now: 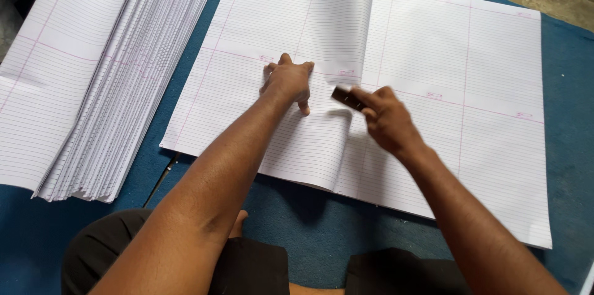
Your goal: The person sits on the floor and repeatedly folds large lined paper sheets in half using a wooden tool to press the crease. They handle the sheets one at a time, folding and pressing each before moving to the next.
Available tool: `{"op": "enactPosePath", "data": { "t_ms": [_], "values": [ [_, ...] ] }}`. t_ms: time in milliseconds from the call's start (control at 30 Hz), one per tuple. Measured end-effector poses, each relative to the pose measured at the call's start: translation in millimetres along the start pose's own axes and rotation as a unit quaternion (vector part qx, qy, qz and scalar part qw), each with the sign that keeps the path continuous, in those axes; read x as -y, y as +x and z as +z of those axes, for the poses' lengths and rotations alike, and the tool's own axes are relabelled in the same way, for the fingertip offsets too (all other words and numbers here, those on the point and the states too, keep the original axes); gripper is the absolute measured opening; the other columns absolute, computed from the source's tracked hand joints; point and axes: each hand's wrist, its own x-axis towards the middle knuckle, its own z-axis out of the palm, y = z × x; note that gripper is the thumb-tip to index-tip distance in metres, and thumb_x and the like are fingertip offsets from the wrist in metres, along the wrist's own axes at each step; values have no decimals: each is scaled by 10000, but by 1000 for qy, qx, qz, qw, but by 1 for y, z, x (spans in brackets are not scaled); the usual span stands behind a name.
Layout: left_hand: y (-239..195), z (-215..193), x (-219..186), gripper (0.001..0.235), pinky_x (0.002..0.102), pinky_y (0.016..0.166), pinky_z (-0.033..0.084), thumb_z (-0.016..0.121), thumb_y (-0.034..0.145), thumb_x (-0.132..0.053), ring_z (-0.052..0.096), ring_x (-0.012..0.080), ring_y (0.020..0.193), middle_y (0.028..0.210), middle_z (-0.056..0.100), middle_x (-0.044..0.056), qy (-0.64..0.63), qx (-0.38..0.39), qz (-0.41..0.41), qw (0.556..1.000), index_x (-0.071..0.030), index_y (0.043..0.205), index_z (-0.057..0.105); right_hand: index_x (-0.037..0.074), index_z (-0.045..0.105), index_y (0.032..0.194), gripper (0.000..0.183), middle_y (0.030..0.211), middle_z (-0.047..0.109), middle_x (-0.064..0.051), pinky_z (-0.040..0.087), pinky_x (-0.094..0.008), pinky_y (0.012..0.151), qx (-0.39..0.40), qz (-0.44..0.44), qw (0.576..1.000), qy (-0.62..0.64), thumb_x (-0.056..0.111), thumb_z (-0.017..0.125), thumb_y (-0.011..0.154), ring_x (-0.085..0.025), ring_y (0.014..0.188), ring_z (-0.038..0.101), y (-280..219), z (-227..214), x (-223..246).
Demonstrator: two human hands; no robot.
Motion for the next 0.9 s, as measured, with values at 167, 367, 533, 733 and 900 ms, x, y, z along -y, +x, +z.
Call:
{"op": "enactPosePath", "data": {
  "t_ms": [167,367,533,733,900],
  "values": [
    [6,3,1,1158,682,1003,504,946,641,-223,144,534,1495,1627,172,157,12,-10,10,1000,-435,1573,293,274,606,1391,441,1097,586,-76,579,-326,891,-14,-53,997,-52,187,621,959,-195,953,618,-14,15,1],
    [10,0,1,1136,672,992,514,938,668,-232,130,548,1489,1623,148,187,27,12,11,1000,-431,1573,279,234,633,1382,431,1072,596,-83,578,-313,856,-62,-33,997,-5,151,648,960,-197,937,595,1,23,-11],
    [10,-1,3,1134,670,985,528,938,669,-248,172,545,1474,1619,150,206,34,8,20,999,-412,1573,273,224,638,1392,448,1081,578,-91,554,-305,861,-110,-30,993,1,111,654,959,-198,932,566,53,14,-19],
    [13,0,2,1109,697,999,493,950,664,-227,176,533,1478,1612,164,219,29,8,19,999,-412,1553,313,209,638,1407,450,1130,555,-104,538,-310,929,-148,-26,988,30,78,645,976,-208,980,565,125,1,-35],
    [15,-2,2,1124,703,988,492,965,658,-203,168,554,1466,1598,151,254,32,18,31,999,-386,1549,305,216,659,1413,478,1149,559,-133,508,-354,988,-192,-25,981,-3,64,684,960,-261,1018,585,188,-14,-45]
  ]
}}
